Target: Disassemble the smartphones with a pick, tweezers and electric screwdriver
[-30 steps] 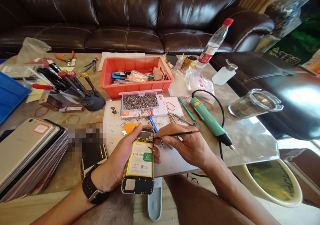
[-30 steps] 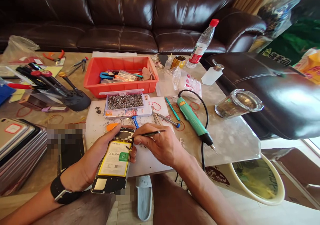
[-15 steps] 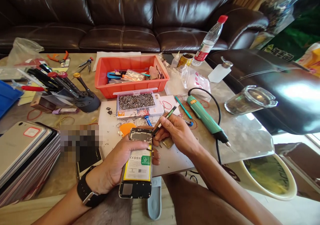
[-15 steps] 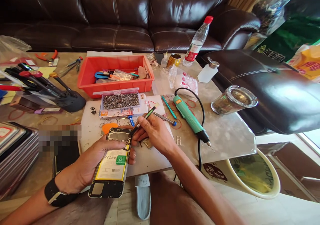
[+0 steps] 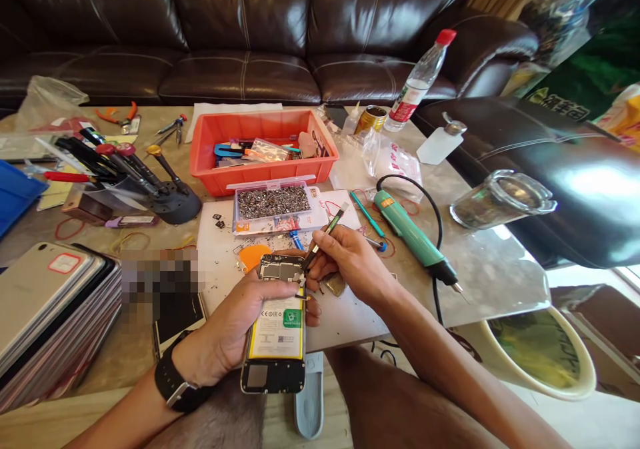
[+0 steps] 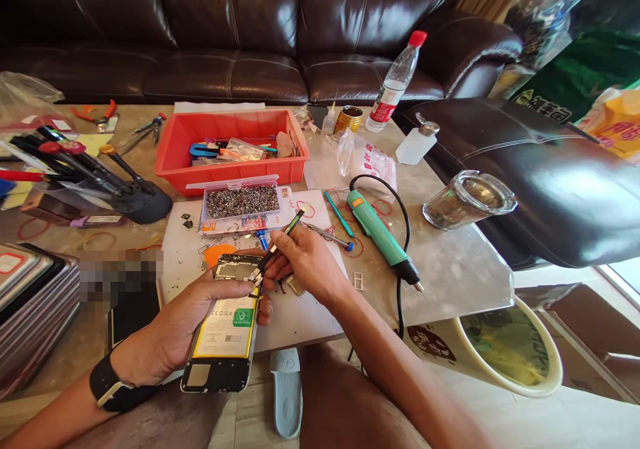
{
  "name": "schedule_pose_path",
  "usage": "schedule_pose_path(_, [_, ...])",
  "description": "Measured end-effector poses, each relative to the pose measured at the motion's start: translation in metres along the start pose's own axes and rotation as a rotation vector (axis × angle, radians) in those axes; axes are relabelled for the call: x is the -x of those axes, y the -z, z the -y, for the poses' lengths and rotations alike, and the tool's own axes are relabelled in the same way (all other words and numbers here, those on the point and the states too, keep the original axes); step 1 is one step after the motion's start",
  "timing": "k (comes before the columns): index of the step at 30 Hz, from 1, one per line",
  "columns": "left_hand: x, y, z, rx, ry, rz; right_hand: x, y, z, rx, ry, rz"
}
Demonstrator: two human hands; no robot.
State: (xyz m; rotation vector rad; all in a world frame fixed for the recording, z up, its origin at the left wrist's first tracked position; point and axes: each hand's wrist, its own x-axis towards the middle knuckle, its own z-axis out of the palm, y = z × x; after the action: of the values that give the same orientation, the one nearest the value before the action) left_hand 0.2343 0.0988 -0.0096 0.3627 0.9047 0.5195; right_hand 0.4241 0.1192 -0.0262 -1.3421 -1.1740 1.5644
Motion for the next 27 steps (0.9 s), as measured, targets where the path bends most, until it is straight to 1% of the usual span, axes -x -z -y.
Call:
schedule_pose_path(3, [0.001, 0.002, 0.000, -0.002, -0.015, 0.027, 0.004, 0.003, -0.001, -0.026, 0.079, 0.025])
schedule_pose_path(6, [0.003, 0.003, 0.000, 0.019, 0.023, 0.048, 0.012, 0.008, 0.000, 0.007, 0.192, 0.062])
schedule_pose_path(8, [0.005, 0.002, -0.001, 0.042, 0.035, 0.049, 0.018, 0.013, 0.003, 0.097, 0.291, 0.088])
schedule_pose_path(13, [0.007, 0.000, -0.002, 0.059, 0.005, 0.050, 0.027, 0.021, 0.013, 0.362, 0.582, 0.158])
schedule_pose_path(16, [0.004, 0.003, -0.001, 0.054, 0.016, 0.049, 0.030, 0.022, 0.017, 0.421, 0.691, 0.204])
schedule_pose_path(18, [0.000, 0.007, 0.000, 0.042, 0.017, 0.064, 0.031, 0.022, 0.018, 0.433, 0.733, 0.210])
schedule_pose_path(20, [-0.002, 0.010, 0.002, 0.030, 0.009, 0.075, 0.031, 0.022, 0.017, 0.428, 0.723, 0.199])
schedule_pose_path(22, [-0.004, 0.011, 0.003, 0.020, 0.000, 0.088, 0.032, 0.020, 0.015, 0.404, 0.636, 0.147])
schedule_pose_path(25, [-0.004, 0.011, 0.003, 0.020, -0.008, 0.108, 0.031, 0.017, 0.009, 0.230, 0.456, -0.046])
schedule_pose_path(27, [-0.003, 0.010, 0.004, 0.015, -0.024, 0.108, 0.029, 0.014, 0.004, 0.077, 0.380, -0.172])
